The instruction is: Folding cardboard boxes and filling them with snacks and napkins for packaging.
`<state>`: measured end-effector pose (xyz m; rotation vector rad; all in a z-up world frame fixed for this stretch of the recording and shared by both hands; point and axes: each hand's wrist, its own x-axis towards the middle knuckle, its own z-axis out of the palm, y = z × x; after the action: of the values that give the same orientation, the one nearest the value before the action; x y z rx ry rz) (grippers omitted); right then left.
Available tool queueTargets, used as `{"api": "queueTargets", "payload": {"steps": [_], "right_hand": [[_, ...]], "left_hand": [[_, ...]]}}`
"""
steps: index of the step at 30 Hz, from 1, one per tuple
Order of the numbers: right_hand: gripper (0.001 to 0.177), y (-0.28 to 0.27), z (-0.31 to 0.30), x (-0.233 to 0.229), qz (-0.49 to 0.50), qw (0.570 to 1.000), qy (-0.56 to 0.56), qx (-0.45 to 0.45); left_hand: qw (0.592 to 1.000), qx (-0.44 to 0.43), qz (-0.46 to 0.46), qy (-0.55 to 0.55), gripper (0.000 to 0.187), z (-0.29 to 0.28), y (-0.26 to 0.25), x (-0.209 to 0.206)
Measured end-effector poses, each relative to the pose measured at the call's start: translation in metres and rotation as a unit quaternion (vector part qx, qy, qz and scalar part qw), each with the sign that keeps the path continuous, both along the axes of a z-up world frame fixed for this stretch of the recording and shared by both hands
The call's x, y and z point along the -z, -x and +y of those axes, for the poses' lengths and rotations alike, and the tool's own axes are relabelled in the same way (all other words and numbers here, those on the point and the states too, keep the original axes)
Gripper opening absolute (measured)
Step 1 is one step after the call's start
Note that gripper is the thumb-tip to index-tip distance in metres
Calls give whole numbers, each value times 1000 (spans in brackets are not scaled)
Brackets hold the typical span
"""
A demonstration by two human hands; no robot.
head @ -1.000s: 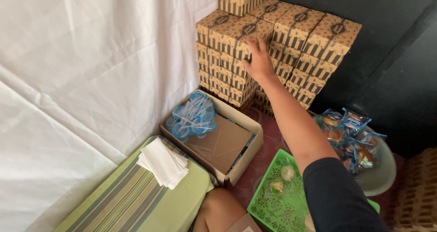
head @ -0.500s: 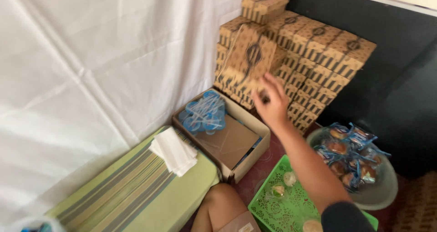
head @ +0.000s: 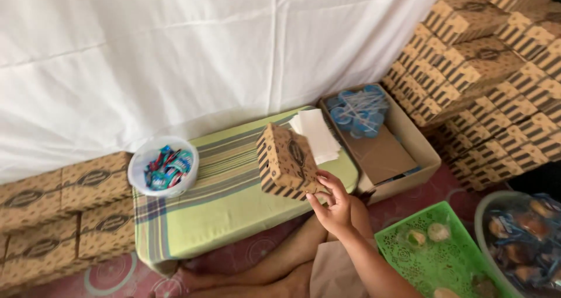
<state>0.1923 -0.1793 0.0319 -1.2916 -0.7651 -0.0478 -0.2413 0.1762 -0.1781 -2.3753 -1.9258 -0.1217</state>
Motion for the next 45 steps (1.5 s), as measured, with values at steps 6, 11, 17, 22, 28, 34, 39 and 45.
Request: {"api": "queueTargets", "payload": {"steps": [6,11,17,22,28,34,39,45], "right_hand": [[69,52,12,-38,-242,940,233,-64],[45,6,1,-33,-293,928,185,137],[93,-51,6,-22,31,941,326,-89],[95,-51,25,-8,32,940,332,-68],[94,-53,24,3,3,958,280,-59],[92,-62,17,9,2,962,250,-113],[100,-83,12,48,-9,966,212,-145],[75,-72,17,28,-34,968,199,-146]], "left_hand": [[999,-31,31,14,76,-24,11,2],[983,28,-174,-50,43,-59,2,-63],[889,278,-363,-30,30,-127,-111,-161],[811,450,-358,109,81,-136,-234,-251],[832,509,-105,192,119,-92,-329,-276],[807,541,-112,209,117,-61,-342,-262],[790,471,-203,335,110,-63,-316,-320],[809,276,-336,396,92,-47,-332,-299]]}}
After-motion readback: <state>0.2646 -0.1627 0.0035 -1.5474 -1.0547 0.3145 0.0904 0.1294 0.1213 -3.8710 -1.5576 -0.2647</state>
